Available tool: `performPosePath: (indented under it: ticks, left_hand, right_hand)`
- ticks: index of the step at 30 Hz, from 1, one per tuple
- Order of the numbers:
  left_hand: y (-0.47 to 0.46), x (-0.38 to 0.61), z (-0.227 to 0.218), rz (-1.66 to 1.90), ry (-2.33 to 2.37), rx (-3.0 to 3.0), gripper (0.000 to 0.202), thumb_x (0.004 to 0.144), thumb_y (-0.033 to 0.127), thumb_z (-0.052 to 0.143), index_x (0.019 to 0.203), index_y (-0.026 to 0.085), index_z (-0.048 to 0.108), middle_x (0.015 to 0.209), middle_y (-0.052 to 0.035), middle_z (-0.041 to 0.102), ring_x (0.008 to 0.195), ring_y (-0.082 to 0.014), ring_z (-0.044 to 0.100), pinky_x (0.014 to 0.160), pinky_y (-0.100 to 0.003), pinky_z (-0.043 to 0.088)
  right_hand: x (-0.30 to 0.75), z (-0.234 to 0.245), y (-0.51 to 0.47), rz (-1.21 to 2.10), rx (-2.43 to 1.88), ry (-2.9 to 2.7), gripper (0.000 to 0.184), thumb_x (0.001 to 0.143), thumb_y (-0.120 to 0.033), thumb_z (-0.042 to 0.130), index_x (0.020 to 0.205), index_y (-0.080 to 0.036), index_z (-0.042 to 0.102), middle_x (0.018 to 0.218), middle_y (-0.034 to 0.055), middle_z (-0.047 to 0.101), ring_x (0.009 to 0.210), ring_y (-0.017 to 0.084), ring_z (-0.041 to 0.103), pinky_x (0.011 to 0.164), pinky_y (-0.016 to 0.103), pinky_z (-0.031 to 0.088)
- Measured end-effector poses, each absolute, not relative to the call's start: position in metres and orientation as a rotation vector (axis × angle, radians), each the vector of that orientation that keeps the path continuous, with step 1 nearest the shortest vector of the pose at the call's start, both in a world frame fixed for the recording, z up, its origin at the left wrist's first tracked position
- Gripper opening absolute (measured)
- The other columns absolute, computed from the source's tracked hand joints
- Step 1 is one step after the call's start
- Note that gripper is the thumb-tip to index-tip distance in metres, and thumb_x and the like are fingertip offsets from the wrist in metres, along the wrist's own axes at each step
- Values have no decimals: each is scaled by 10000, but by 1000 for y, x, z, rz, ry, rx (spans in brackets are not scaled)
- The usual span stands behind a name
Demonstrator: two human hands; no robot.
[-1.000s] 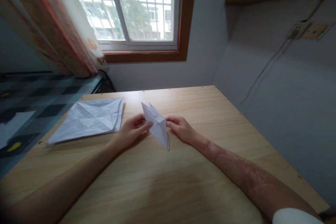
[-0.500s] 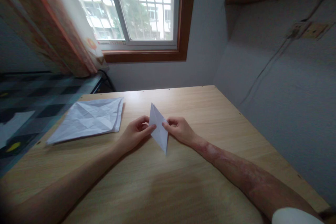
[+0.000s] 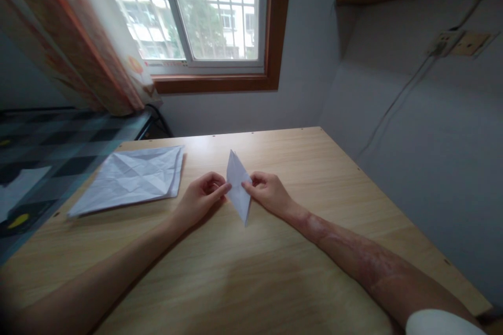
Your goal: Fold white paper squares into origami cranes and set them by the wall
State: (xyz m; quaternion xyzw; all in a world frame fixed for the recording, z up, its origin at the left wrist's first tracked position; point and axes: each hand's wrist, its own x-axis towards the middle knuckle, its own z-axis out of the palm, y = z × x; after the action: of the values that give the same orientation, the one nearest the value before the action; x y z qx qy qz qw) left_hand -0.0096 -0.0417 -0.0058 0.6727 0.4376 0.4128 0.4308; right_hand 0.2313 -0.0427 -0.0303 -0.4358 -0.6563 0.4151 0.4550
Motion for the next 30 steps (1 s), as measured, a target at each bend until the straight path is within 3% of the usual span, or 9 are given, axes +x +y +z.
performPosePath:
  ticks: [6,11,17,23,30]
  left_hand:
    - [-43,-7,-4,1017,1054,1728,332,961,503,799,958,178,729,807,-25,756,724,-172,698,648,-262,494]
    - [-41,-7,-6,1034,972,1617,322,959,488,809,998,192,687,883,-37,801,823,-191,764,749,-283,563]
    - [-38,-9,-8,1019,956,1502,387,924,455,853,1098,205,614,838,-4,781,721,-162,752,623,-231,514]
    - [-39,-5,-9,917,828,1494,361,925,480,851,1045,178,694,936,-47,790,820,-182,760,760,-303,623]
    - [-41,-1,-8,972,854,1480,372,916,503,857,985,174,697,839,-19,751,715,-153,706,673,-264,589]
  right_hand:
    - [230,-28,-43,873,-1116,-1742,257,960,-398,721,817,-190,771,861,53,764,819,218,700,738,301,564]
    - [232,-25,-42,843,-1124,-1778,308,983,-425,709,775,-198,721,867,45,772,833,220,702,784,316,558]
    - [233,-21,-44,842,-1080,-1806,308,1004,-434,703,805,-201,728,908,36,787,862,223,705,843,326,538]
    - [231,-24,-46,847,-1092,-1789,289,980,-409,720,778,-202,699,846,22,755,817,205,689,785,303,517]
    - [223,-13,-54,681,-1106,-1833,237,990,-346,706,802,-224,626,756,-18,686,713,165,630,725,283,469]
